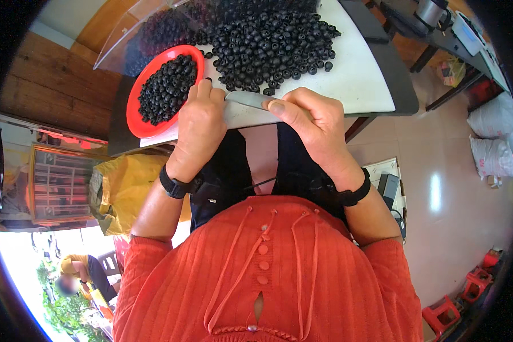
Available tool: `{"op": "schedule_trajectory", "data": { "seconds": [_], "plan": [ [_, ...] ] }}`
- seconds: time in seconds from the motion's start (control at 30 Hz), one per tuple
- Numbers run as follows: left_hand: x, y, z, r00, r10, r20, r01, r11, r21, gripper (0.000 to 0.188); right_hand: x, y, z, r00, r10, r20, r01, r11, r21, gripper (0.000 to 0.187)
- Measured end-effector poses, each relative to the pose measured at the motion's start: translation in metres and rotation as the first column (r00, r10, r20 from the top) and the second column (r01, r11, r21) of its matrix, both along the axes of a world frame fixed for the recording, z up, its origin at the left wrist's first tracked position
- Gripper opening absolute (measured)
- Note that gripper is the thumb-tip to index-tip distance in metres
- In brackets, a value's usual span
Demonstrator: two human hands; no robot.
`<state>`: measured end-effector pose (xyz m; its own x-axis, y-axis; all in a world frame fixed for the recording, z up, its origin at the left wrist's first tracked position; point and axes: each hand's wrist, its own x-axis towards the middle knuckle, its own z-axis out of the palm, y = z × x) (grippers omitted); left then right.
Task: The person uses a small blade to process small black fruits, removing stems or blemishes, and placing them into a red bowl.
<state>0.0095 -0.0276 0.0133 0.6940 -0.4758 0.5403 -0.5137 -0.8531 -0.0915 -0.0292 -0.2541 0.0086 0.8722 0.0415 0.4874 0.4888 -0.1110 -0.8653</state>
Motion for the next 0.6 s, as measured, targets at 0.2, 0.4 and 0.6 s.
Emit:
{"op": "schedule_trajectory", "data": {
  "seconds": [0.2,0.4,0.6],
  "plan": [
    [-0.006,0.002,0.001,0.997,-0.070,-0.022,0.067,0.993,-0.098,0.013,-0.004,-0.005,0.005,0.998,-0.055,-0.003,0.055,0.997,-0.057,0.025],
    [-0.006,0.002,-0.001,1.000,0.017,0.021,-0.017,1.000,-0.015,0.012,0.012,0.000,0.006,0.884,-0.266,0.384,0.430,0.786,-0.444,0.029],
    [-0.007,0.009,-0.001,0.999,0.039,-0.024,-0.041,0.996,-0.079,0.011,0.026,0.017,0.006,0.782,-0.217,0.584,0.588,0.567,-0.577,0.029]
  ]
}}
